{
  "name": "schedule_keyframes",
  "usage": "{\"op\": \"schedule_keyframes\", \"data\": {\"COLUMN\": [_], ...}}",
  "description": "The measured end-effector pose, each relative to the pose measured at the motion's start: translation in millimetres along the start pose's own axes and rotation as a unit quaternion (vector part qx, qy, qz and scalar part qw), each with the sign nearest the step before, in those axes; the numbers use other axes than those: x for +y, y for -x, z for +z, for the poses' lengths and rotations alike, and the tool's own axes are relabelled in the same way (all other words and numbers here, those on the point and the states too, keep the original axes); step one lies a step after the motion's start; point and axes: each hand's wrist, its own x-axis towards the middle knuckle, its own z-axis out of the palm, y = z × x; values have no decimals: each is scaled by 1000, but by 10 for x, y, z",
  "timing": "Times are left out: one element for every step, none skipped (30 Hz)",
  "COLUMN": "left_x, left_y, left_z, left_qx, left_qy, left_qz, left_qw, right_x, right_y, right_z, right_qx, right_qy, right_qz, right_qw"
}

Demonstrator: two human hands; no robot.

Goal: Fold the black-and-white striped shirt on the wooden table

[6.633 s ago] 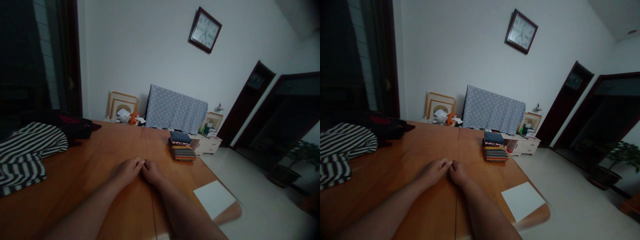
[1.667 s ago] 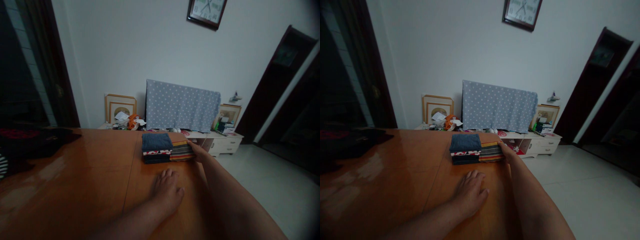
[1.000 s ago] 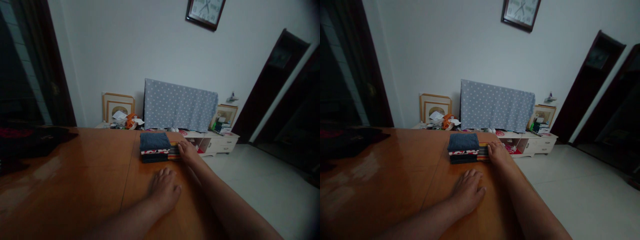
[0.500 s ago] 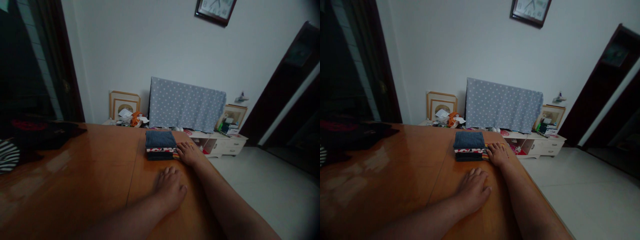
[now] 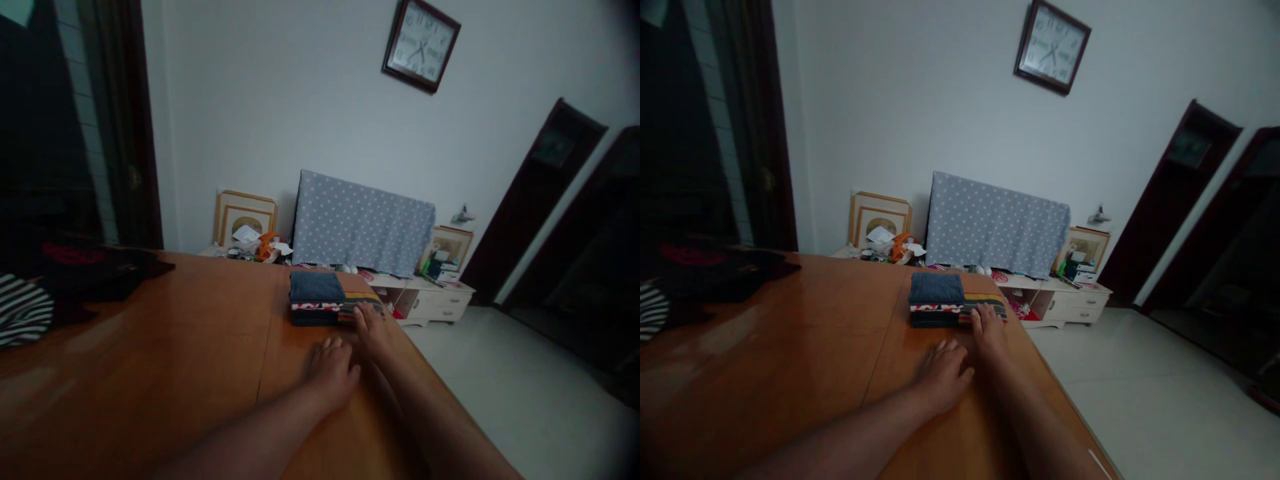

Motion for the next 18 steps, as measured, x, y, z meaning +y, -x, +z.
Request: {"op": "schedule_keyframes", "data": {"left_x": [1,4,8,13,18,24,30,37,44,50,52,46,31,3,-41,-100,-175,-264], "left_y": [-1,-2,-3,-3,-2,1,6,16,33,59,98,151,220,304,404,518,642,776], "left_z": [-6,-15,-27,-42,-61,-83,-107,-132,-157,-182,-207,-232,-259,-289,-326,-372,-430,-499], "left_qx": [0,2,5,5,3,-2,-12,-24,-36,-44,-48,-48,-45,-39,-29,-16,-2,13], "left_qy": [-4,-4,-1,6,14,21,25,26,27,27,29,31,33,35,37,37,35,29], "left_qz": [-3,-7,-15,-27,-37,-40,-38,-32,-23,-15,-12,-14,-15,-13,-9,-3,0,4], "left_qw": [1000,1000,1000,1000,999,999,999,999,999,999,998,998,998,999,999,999,999,999], "right_x": [-49,-106,-170,-242,-320,-400,-480,-555,-624,-685,-735,-775,-807,-831,-849,-865,-880,-896], "right_y": [143,296,455,614,768,912,1042,1158,1257,1342,1414,1474,1525,1567,1601,1629,1651,1669], "right_z": [7,17,26,34,41,45,48,48,48,49,51,56,64,73,84,94,103,109], "right_qx": [-7,-19,-31,-45,-56,-60,-46,-41,-42,-44,-49,-55,-60,-63,-65,-65,-68,-72], "right_qy": [-53,-102,-143,-180,-210,-227,-230,-234,-240,-241,-236,-222,-201,-175,-147,-121,-96,-71], "right_qz": [9,22,36,47,58,71,91,101,103,102,99,93,87,81,76,71,67,64], "right_qw": [999,994,989,982,974,969,968,966,964,964,966,969,974,979,984,988,991,993]}}
